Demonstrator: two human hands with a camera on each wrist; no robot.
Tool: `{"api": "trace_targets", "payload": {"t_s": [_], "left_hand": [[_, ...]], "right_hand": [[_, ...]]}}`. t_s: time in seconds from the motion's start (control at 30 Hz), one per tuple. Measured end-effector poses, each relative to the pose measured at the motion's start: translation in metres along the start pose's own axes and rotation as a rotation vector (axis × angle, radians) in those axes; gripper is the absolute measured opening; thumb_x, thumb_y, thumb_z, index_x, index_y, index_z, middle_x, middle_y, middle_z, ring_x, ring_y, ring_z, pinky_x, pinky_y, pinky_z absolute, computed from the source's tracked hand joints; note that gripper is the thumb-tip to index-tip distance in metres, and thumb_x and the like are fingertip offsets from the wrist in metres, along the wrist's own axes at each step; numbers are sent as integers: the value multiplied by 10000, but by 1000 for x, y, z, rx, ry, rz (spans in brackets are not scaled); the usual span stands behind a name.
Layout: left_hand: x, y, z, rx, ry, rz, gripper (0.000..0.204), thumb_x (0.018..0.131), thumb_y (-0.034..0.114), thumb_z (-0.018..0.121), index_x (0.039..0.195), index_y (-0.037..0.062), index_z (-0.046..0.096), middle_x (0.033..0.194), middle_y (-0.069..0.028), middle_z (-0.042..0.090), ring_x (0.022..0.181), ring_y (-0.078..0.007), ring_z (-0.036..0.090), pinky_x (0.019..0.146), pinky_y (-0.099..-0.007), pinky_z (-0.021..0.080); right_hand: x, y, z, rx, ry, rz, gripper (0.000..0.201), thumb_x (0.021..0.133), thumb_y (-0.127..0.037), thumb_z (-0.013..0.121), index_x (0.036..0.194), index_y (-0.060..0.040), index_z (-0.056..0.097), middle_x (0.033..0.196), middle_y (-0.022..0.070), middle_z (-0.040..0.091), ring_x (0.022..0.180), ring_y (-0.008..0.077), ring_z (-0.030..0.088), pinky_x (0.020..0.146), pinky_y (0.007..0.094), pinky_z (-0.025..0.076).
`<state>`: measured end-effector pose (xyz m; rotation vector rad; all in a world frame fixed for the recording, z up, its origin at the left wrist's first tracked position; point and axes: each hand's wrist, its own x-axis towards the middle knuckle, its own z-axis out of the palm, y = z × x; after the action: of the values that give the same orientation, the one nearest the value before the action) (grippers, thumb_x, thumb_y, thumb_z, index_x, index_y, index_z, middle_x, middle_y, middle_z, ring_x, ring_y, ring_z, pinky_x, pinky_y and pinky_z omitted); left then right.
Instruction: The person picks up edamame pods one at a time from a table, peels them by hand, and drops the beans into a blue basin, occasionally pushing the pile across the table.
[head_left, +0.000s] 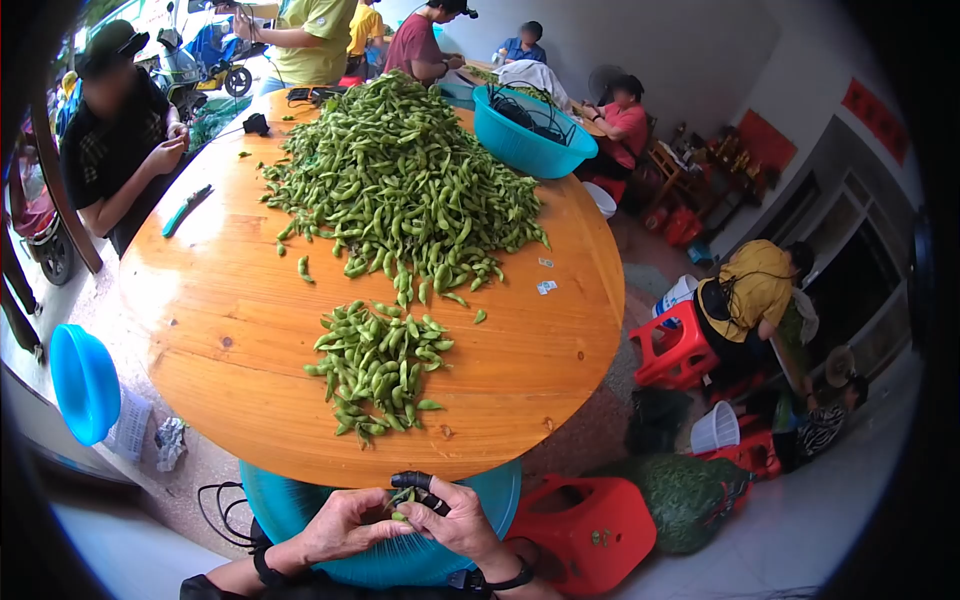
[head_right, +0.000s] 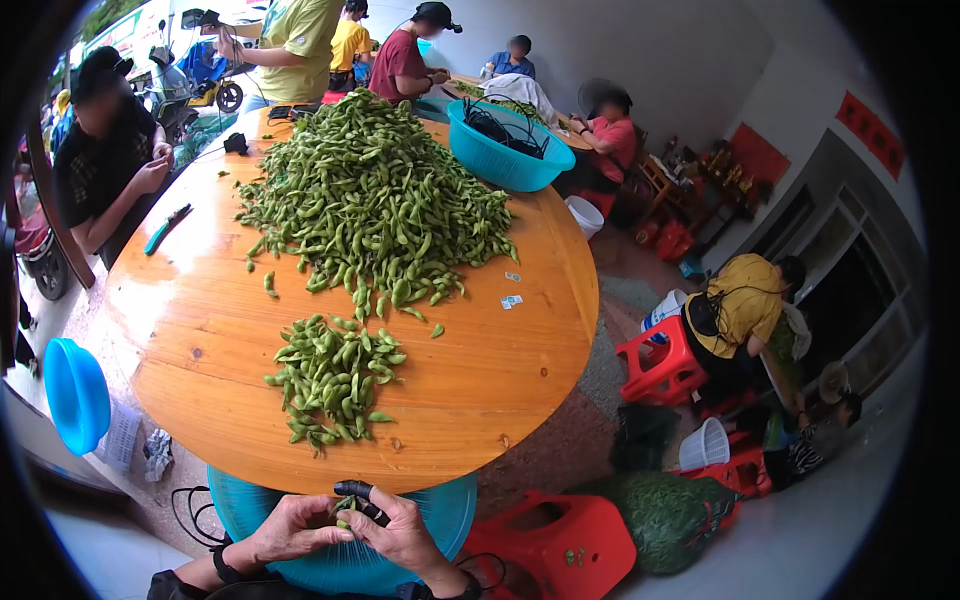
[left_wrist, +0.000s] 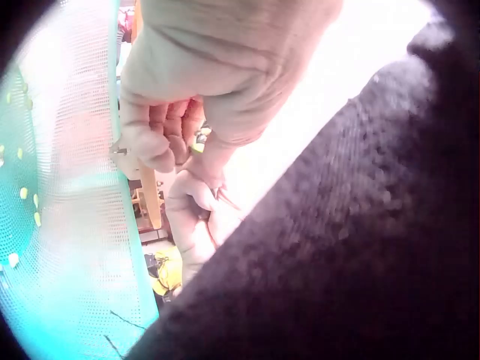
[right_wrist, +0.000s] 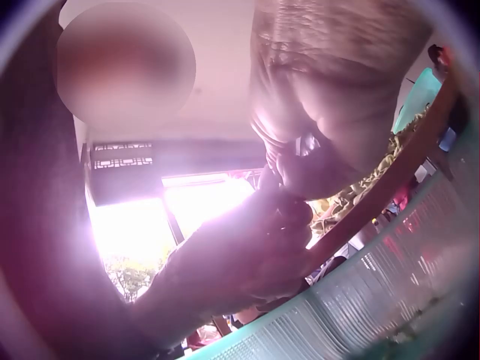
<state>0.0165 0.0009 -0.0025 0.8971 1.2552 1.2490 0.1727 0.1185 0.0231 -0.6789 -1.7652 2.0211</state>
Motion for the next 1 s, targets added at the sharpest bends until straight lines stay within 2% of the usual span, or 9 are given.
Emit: {"api": "trace_targets", "payload": {"t_s": [0.07,0.2,0.27,0.3,0.37,0.47,0.77,0.93,1.0], "left_hand": [[2,7,-1,415,85,220,347,844,303,782,827,-3,620,603,-57,502,555,-104,504,506,-311,411],[1,7,-7,450,29,254,347,844,304,780,840,-6,624,610,-53,519,578,-96,503,533,-293,415],[1,-5,-9,235,-59,187,283,897,280,733,857,15,643,637,-24,564,620,-76,508,565,-271,417],[0,-5,-10,237,-59,184,283,897,280,733,857,15,643,637,-24,564,620,-76,508,565,-271,417],[-2,-4,-10,-241,-115,-108,234,956,258,666,868,41,656,676,22,579,651,-57,499,591,-244,409],[-2,-2,-9,-272,-139,-108,232,989,258,620,875,61,663,694,51,559,649,-48,482,584,-225,389],[-4,-1,-17,138,-211,-56,313,981,308,625,892,10,652,640,33,473,620,-51,386,543,-242,348],[-5,-2,-18,203,-223,-13,373,955,336,657,771,12,636,597,23,432,603,-52,375,515,-255,335],[-7,0,-17,334,-67,-141,428,945,362,668,694,19,611,587,34,445,597,-48,393,511,-252,345]], "right_hand": [[3,3,5,-175,74,-108,363,920,-124,706,1252,-11,615,796,5,669,607,37,561,545,191,456],[4,5,-2,-316,39,-159,358,920,-119,703,1247,-2,614,810,5,675,625,52,583,565,196,481],[3,7,-9,-7,-89,68,347,929,-107,687,1246,11,609,831,14,678,656,71,606,588,209,497],[4,9,-10,-3,-89,69,347,929,-107,687,1246,11,609,831,14,678,656,71,606,588,209,497],[4,12,-11,160,-140,23,379,930,-122,689,1272,6,587,891,29,664,712,71,604,618,219,526],[3,7,-11,141,-139,22,349,945,-87,654,1275,2,583,889,37,657,700,68,598,603,221,522],[-8,20,-15,13,-159,158,355,962,-81,624,1304,-9,566,784,-3,610,618,33,522,547,180,439],[-6,25,-22,98,-231,191,299,944,-141,641,1221,-32,608,755,-7,620,616,27,541,539,188,448],[-9,17,-13,87,-166,181,309,938,-135,637,1228,-34,609,771,8,630,631,43,557,557,205,461]]}}
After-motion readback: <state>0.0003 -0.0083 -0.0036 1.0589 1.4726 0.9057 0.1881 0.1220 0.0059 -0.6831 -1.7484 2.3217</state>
